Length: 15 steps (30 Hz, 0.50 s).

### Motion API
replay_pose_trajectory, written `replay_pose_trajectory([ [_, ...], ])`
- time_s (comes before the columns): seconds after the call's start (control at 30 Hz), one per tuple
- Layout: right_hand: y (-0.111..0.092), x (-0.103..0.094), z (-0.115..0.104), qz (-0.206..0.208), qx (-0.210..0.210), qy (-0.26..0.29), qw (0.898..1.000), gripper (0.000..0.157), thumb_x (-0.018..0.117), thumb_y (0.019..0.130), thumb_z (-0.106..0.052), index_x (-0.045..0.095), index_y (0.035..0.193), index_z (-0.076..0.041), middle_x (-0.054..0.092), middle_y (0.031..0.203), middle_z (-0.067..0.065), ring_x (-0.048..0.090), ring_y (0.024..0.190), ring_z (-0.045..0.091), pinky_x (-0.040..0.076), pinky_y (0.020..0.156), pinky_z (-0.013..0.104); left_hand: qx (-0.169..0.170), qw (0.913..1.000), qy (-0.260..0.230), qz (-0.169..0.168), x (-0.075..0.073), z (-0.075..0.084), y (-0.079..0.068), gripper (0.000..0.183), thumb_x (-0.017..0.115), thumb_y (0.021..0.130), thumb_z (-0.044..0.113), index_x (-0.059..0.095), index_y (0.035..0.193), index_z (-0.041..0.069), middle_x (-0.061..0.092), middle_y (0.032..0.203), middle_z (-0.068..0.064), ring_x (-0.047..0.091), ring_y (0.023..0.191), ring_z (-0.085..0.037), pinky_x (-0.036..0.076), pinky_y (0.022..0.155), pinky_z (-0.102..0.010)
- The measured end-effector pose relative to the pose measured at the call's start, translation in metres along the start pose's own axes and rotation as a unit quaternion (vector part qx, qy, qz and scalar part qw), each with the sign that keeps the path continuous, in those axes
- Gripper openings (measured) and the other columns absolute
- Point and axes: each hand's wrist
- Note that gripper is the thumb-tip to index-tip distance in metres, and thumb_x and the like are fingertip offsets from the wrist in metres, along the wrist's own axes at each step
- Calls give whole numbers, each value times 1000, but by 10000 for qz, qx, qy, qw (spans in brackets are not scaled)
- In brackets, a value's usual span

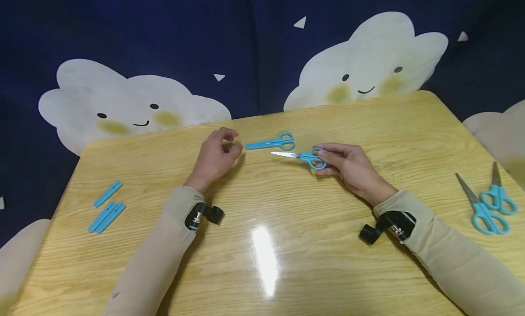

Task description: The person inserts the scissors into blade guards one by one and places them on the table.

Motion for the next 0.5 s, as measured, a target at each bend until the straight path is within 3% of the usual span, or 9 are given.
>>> replay_pose_trajectory([
  [0.27,0,1,0,13,-20,56,10000,59,67,92,-18,45,138,11,68,112,5,72,83,14,60,76,25,179,9993,329,17,-16,-6,-14,40,59,94,30,55,129,12,57,123,-11,68,92,-23,53,73,-33],
  [0.5,1,0,1,47,13,113,9999,60,68,91,-17,44,138,12,68,112,5,71,86,13,60,78,26,402,9952,880,141,-30,-16,-25,39,59,95,30,55,128,11,62,118,-11,70,94,-26,56,76,-40],
])
Point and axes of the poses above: each hand's wrist, its own y-axis towards the middle knuckle, its own x-axis out of the palm, z = x × y
